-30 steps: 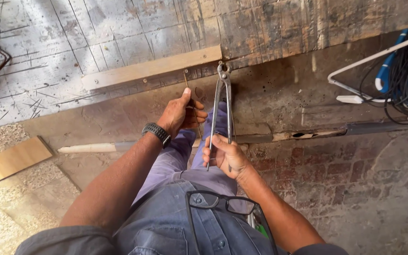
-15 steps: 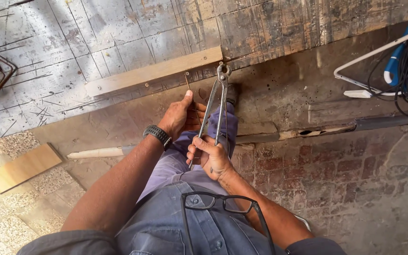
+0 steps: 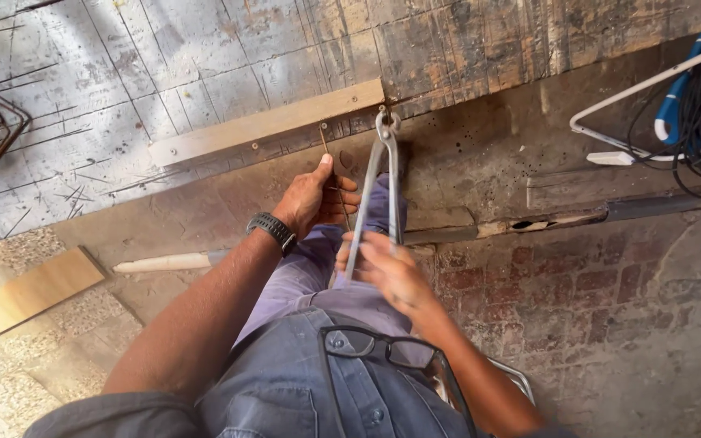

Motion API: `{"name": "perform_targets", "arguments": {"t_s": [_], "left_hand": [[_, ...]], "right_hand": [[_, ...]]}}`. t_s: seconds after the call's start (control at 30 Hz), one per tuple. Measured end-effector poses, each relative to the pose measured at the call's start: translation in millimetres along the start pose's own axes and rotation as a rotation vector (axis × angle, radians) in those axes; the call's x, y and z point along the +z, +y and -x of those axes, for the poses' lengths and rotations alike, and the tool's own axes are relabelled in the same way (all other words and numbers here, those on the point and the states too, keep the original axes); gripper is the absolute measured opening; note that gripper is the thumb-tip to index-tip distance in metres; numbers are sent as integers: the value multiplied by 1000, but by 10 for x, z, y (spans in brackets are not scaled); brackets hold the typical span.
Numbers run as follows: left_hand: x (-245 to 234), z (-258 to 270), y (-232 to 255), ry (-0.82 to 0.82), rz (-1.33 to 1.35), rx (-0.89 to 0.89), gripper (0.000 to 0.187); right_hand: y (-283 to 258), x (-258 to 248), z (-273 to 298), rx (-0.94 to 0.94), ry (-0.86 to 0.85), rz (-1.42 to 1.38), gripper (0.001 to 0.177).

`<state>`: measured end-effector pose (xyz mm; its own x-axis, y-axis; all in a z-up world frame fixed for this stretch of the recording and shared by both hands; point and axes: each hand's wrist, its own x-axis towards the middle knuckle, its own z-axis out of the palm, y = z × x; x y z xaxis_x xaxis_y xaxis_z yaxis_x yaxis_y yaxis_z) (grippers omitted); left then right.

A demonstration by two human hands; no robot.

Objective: The person uses a metal bending tool to shape thin metal rods into rectangular frames. They repeatedly pick up a rod, position it against a wooden jig, and use the tool to bend the metal at specific points before placing the finished frame aside.

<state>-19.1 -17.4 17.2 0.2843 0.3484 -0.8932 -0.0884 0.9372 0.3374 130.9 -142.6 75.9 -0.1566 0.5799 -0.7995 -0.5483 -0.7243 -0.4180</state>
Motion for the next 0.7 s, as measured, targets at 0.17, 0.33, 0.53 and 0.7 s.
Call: {"name": "perform_targets", "arguments": {"t_s": [0.17,0.33,0.53,0.7], "left_hand": [[36,33,31,34,-3,8,65],[45,17,-2,44,-18,13,65],[88,-16,-62,86,-3,70,65],[89,21,-48,86,34,97,59]], "right_hand": [[-212,-708,205,-256,104,451,40],[37,-1126,-107,-247,239,806,31],[-126,-1310,-213,-307,173,745,25],[-90,-1260,-183,-269,129,561,24]]}}
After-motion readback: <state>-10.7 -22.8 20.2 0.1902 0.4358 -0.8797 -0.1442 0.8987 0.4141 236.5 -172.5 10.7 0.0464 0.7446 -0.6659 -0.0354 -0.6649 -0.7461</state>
